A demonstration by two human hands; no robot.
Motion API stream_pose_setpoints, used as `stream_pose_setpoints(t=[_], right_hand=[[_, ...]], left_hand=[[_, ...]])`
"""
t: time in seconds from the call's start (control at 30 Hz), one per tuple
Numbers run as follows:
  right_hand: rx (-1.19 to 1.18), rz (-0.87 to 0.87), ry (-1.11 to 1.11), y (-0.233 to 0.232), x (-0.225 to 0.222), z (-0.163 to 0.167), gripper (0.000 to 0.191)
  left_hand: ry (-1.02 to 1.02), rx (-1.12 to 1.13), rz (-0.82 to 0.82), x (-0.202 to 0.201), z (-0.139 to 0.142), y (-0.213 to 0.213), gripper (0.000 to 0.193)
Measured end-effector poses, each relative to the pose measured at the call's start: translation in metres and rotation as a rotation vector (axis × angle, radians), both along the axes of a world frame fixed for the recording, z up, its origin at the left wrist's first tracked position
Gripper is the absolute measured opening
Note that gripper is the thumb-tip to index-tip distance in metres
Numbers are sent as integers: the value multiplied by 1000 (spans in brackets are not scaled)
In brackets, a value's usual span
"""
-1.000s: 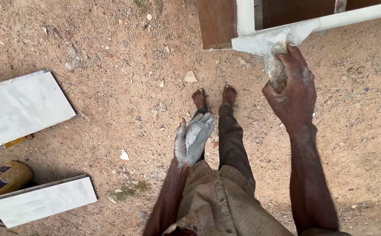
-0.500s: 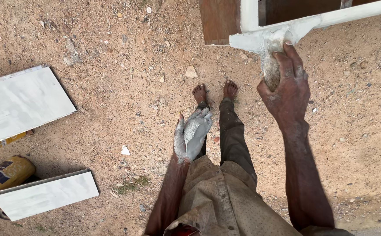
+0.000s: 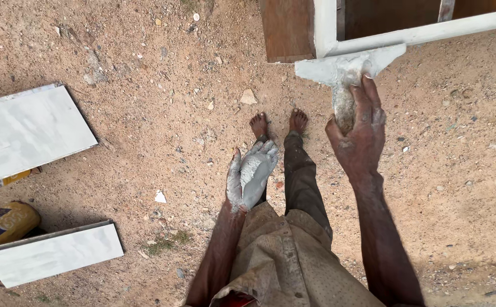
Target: The person scoops plaster from a stone basin using a trowel, then walks to a metal cabinet and applies the plaster to the cabinet's edges and corners, smoothing the surface with the trowel.
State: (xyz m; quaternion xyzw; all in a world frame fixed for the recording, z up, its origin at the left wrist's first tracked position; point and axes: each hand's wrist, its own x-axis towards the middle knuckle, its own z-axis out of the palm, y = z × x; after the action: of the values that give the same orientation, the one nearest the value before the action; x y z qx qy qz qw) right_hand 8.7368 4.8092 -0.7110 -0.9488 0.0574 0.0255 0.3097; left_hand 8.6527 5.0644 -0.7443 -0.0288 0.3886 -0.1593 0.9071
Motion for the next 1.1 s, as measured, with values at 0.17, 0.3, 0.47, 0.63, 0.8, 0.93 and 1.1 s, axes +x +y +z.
stream_pose_setpoints(t=[0.17,0.3,0.47,0.63,0.8,0.93,1.1], right_hand=[[15,10,-92,21,-14,-23,73],[1,-1,-161,26,-12,-52,73],[69,-7,-199,45,-13,-80,76],[147,-89,-35,45,-42,-64,77],[110,-77,-80,4,-20,-29,73],[-10,-28,49,-15,2,-4,72],[-53,36,93,-18,17,10,76]], left_hand=[[35,16,34,-7,1,12,67],[48,69,-3,-8,0,22,68],[60,102,-32,-8,-1,26,69],[62,27,-32,-2,-5,23,70],[58,37,-43,2,-7,15,71],[15,26,-57,5,-7,8,70],[35,13,-52,10,-5,5,71]])
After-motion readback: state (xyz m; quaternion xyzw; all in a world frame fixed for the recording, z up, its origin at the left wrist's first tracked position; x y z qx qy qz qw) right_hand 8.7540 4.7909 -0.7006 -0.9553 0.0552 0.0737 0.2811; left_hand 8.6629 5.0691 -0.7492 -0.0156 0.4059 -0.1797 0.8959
